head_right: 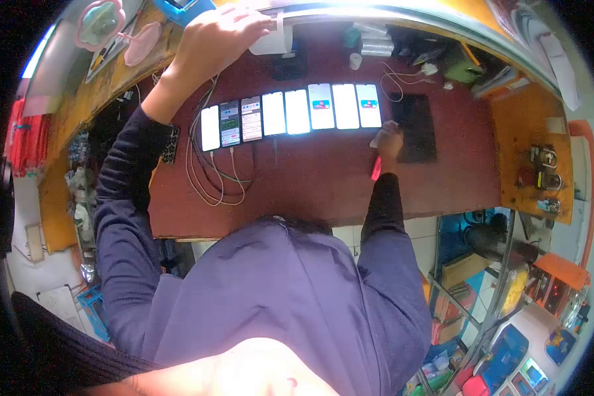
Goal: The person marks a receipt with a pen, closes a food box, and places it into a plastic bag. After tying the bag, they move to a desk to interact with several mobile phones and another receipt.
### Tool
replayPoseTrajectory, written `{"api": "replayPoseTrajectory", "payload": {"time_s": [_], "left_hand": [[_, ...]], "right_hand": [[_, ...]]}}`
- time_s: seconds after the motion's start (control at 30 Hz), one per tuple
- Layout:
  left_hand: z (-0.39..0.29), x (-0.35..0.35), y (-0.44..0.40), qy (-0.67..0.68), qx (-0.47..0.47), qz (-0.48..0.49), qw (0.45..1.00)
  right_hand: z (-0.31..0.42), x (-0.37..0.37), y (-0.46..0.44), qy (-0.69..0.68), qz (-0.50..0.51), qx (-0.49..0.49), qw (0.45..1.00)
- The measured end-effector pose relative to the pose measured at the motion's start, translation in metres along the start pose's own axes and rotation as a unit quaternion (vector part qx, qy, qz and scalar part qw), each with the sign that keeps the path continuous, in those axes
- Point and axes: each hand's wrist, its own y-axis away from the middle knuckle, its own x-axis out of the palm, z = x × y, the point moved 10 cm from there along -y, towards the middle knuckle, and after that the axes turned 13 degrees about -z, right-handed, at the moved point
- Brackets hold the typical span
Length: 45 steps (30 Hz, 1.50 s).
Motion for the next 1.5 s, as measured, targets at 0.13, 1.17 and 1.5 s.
{"api": "replayPoseTrajectory", "payload": {"time_s": [0.13, 1.17, 1.5], "left_hand": [[0.012, 0.003, 0.01, -0.062, -0.04, 0.034, 0.997], [0.024, -0.02, 0.095, -0.025, -0.183, -0.112, 0.976], [-0.046, -0.145, 0.509, -0.329, -0.636, -0.073, 0.694]], "right_hand": [[0.028, 0.032, 0.003, 0.477, 0.047, -0.329, 0.813], [0.266, 0.221, 0.222, 0.017, 0.295, -0.375, 0.878], [0.268, 0.209, 0.239, 0.097, 0.304, -0.389, 0.864]]}}
